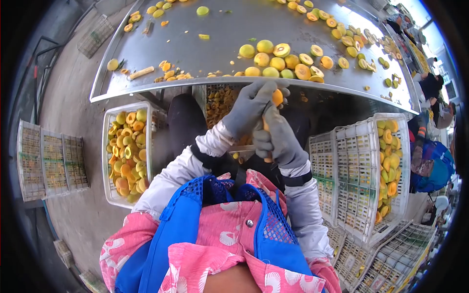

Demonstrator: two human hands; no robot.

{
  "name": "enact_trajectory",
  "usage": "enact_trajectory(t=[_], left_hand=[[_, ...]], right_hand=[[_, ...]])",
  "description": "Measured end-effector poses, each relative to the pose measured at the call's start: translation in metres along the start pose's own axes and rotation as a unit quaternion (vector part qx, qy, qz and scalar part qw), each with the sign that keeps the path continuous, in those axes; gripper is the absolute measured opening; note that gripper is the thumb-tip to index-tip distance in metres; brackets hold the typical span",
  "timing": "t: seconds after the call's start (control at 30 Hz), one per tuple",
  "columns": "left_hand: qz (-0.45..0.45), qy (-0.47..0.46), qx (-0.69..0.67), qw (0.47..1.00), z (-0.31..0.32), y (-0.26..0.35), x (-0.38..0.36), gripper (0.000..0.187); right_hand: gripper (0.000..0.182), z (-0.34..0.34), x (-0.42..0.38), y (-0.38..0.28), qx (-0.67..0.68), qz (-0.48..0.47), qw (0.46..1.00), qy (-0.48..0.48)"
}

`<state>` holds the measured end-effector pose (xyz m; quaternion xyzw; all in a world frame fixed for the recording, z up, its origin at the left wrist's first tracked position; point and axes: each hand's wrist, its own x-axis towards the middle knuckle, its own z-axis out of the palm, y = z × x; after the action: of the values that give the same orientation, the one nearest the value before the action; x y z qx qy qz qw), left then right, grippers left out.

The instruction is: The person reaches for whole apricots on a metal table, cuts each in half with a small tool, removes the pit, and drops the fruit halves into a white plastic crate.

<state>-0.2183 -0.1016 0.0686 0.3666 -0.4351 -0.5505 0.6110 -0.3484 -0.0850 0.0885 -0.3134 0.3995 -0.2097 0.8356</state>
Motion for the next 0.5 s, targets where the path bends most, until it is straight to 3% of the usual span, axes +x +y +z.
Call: enact_trajectory(t=[0.07, 0.1, 0.13, 0.2, 0.27, 0.3, 0.33, 0.4, 0.43, 0.47, 0.5], left_hand=[[-0.074, -0.082, -0.095, 0.989, -0.006, 0.003, -0.003, 0.042], [-0.071, -0.086, -0.083, 0.99, -0.007, 0.0, -0.002, 0.044], [-0.009, -0.103, -0.087, 0.991, -0.012, -0.012, -0.001, 0.041], [-0.089, -0.044, -0.104, 0.99, -0.017, -0.031, -0.001, 0.035], [-0.17, 0.103, -0.168, 0.966, -0.015, -0.055, 0.001, 0.033], [-0.22, 0.177, -0.246, 0.927, -0.018, -0.072, 0.005, 0.034], [-0.228, 0.26, -0.238, 0.908, -0.029, -0.113, 0.018, 0.036], [-0.153, 0.345, -0.03, 0.926, -0.041, -0.122, 0.014, 0.035], [-0.134, 0.407, 0.051, 0.902, -0.045, -0.099, 0.0, 0.028], [-0.047, 0.424, 0.063, 0.902, -0.058, -0.086, -0.013, 0.024], [0.041, 0.437, 0.076, 0.895, -0.078, -0.074, -0.022, 0.021]], right_hand=[[0.049, -0.014, 0.003, 0.002, 0.128, 0.076, 0.972, -0.181], [0.049, -0.025, 0.012, 0.009, 0.188, 0.086, 0.948, -0.241], [0.05, -0.035, 0.025, 0.018, 0.247, 0.103, 0.915, -0.301], [0.047, -0.043, 0.044, 0.028, 0.319, 0.133, 0.848, -0.402], [0.046, -0.049, 0.057, 0.039, 0.328, 0.124, 0.866, -0.358], [0.046, -0.051, 0.062, 0.044, 0.33, 0.117, 0.87, -0.347], [0.046, -0.053, 0.068, 0.047, 0.332, 0.103, 0.876, -0.335], [0.045, -0.064, 0.084, 0.054, 0.338, 0.127, 0.874, -0.326], [0.043, -0.068, 0.09, 0.062, 0.353, 0.156, 0.861, -0.331], [0.043, -0.074, 0.097, 0.068, 0.347, 0.165, 0.861, -0.332], [0.043, -0.079, 0.105, 0.074, 0.346, 0.174, 0.881, -0.274]])
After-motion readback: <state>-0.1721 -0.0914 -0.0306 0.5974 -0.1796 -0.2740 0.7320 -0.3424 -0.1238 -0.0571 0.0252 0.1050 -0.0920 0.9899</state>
